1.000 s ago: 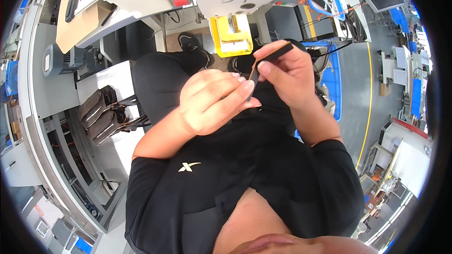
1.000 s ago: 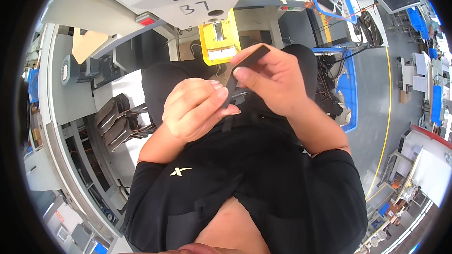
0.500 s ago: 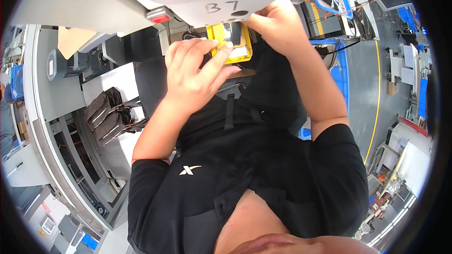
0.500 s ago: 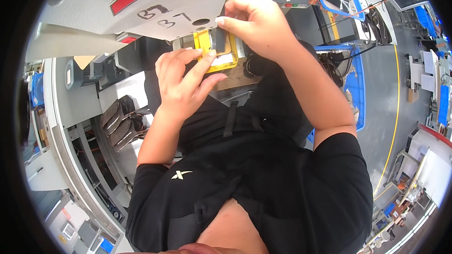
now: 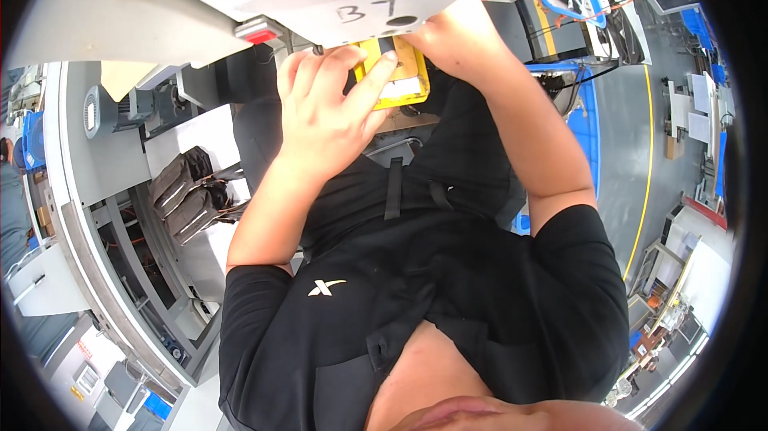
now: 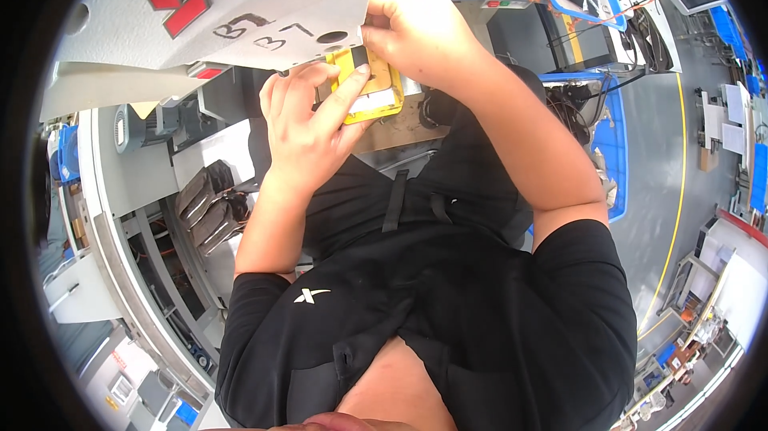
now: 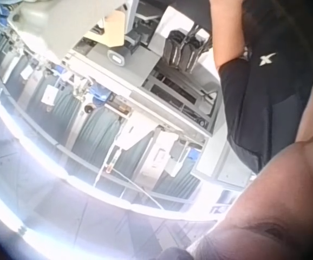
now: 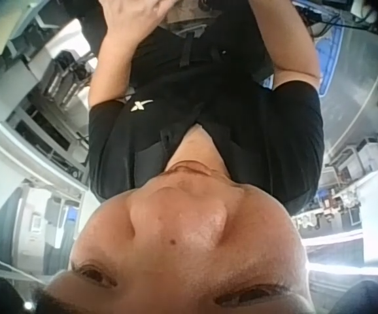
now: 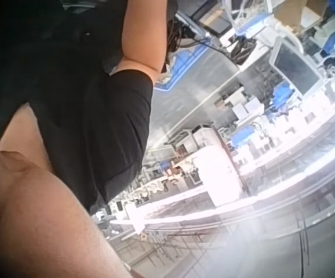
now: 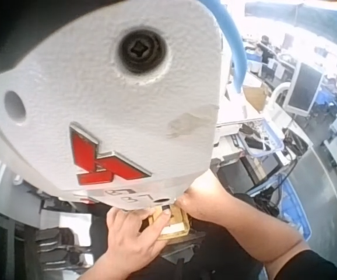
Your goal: Sewing and assembling a leather pouch using an industrial sewing machine.
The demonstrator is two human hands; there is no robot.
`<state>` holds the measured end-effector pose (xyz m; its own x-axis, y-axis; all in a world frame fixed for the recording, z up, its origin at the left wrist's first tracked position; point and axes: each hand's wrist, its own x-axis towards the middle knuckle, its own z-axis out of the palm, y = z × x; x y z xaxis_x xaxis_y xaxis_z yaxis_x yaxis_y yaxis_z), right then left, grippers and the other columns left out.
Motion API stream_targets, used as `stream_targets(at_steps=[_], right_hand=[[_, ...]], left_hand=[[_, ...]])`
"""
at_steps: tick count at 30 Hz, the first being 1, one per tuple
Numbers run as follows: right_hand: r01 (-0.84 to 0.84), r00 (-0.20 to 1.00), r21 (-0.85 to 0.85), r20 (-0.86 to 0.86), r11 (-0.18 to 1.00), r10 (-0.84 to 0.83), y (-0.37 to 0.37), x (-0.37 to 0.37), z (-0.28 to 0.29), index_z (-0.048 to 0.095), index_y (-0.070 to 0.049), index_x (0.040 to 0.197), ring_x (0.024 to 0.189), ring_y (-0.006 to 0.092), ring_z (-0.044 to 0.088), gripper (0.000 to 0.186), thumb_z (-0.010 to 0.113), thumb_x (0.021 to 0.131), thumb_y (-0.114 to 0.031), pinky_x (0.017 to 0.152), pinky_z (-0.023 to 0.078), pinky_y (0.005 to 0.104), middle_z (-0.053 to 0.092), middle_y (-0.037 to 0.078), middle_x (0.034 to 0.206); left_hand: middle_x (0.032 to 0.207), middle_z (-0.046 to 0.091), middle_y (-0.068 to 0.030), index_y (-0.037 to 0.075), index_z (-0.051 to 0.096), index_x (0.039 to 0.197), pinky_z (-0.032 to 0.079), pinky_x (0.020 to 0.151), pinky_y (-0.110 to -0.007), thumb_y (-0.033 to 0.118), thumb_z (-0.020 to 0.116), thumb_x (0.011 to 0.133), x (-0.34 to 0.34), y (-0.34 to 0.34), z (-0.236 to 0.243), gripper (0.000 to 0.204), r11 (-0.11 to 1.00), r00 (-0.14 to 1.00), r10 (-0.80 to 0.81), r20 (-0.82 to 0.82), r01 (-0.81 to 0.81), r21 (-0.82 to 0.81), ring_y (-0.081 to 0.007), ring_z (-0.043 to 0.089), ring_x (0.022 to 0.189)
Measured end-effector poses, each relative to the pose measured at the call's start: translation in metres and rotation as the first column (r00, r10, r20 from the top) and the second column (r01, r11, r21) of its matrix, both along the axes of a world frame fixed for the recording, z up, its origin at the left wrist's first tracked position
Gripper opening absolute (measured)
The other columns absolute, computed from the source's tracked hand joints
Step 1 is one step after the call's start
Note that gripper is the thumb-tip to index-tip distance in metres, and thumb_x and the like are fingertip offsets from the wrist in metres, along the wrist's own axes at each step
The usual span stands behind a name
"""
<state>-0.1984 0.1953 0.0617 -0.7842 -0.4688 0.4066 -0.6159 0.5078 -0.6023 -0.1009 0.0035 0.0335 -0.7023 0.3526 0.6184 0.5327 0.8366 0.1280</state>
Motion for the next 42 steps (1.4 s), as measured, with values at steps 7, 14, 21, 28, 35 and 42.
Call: stream_targets(at_steps=[7, 14, 21, 28, 35, 42], right_hand=[[-0.026, 1.0, 0.006, -0.016, 1.0, 0.027, -0.001, 0.0, 0.005, 0.075, -0.01, 0.114, 0.087, 0.0304, 0.072, 0.028, 0.064, 0.089, -0.013, 0.083, 0.056, 0.0386, 0.075, 0.013, 0.092], [-0.105, 0.967, 0.178, -0.212, 0.978, 0.143, 0.005, -0.002, 0.005, 0.072, -0.006, 0.107, 0.088, 0.0348, 0.069, 0.021, 0.064, 0.089, -0.012, 0.08, 0.055, 0.0443, 0.07, 0.012, 0.101], [-0.21, 0.958, 0.122, -0.174, 0.97, 0.229, 0.007, -0.014, 0.003, 0.071, -0.001, 0.1, 0.092, 0.0346, 0.069, 0.017, 0.064, 0.089, -0.012, 0.085, 0.054, 0.0423, 0.069, 0.014, 0.098], [-0.277, 0.961, -0.078, -0.009, 0.958, 0.277, 0.012, -0.014, -0.014, 0.073, 0.0, 0.106, 0.088, 0.0291, 0.07, 0.021, 0.067, 0.092, -0.015, 0.084, 0.054, 0.038, 0.071, 0.014, 0.093], [0.085, 0.945, -0.516, 0.314, 0.852, 0.095, 0.044, 0.028, -0.039, 0.075, 0.0, 0.109, 0.079, 0.0076, 0.06, 0.017, 0.069, 0.093, -0.004, 0.072, 0.049, 0.0248, 0.067, 0.003, 0.09], [-0.084, 0.986, -0.28, 0.113, 0.956, 0.12, 0.055, 0.025, -0.035, 0.076, -0.005, 0.108, 0.066, 0.0114, 0.052, 0.026, 0.068, 0.085, 0.001, 0.063, 0.042, 0.0256, 0.061, 0.003, 0.08]], left_hand=[[0.101, 0.059, 0.0003, 0.022, 0.076, 0.118, 0.04, 0.09, -0.042, 0.028, 0.084, 0.064, 0.006, 0.013, 0.009, 0.055, 0.995, 0.997, 0.063, -0.048, -0.067, -0.068, -0.0222, 0.057, 0.096], [0.096, 0.058, 0.0001, 0.014, 0.072, 0.124, 0.04, 0.086, -0.041, 0.027, 0.083, 0.064, 0.011, 0.03, 0.02, 0.062, 0.957, 0.983, 0.181, -0.013, -0.179, -0.229, -0.0224, 0.055, 0.089], [0.098, 0.059, -0.0015, 0.013, 0.07, 0.127, 0.042, 0.084, -0.04, 0.03, 0.088, 0.061, 0.003, 0.028, 0.024, 0.071, 0.976, 0.983, 0.175, 0.06, -0.165, -0.143, -0.024, 0.056, 0.092], [0.094, 0.058, -0.0021, 0.009, 0.071, 0.124, 0.043, 0.083, -0.04, 0.028, 0.088, 0.063, 0.003, 0.025, 0.028, 0.066, 0.983, 0.983, 0.127, 0.134, -0.106, -0.153, -0.0243, 0.056, 0.09], [0.087, 0.058, -0.0031, 0.009, 0.076, 0.113, 0.043, 0.08, -0.039, 0.027, 0.09, 0.068, 0.021, 0.019, 0.001, 0.05, 0.993, 0.999, 0.043, -0.003, -0.042, 0.107, -0.0234, 0.056, 0.082], [0.098, 0.063, -0.0072, 0.006, 0.076, 0.108, 0.047, 0.085, -0.042, 0.026, 0.09, 0.068, 0.022, -0.011, -0.015, 0.047, 0.964, 0.999, 0.023, -0.048, -0.01, 0.266, -0.026, 0.059, 0.091]])
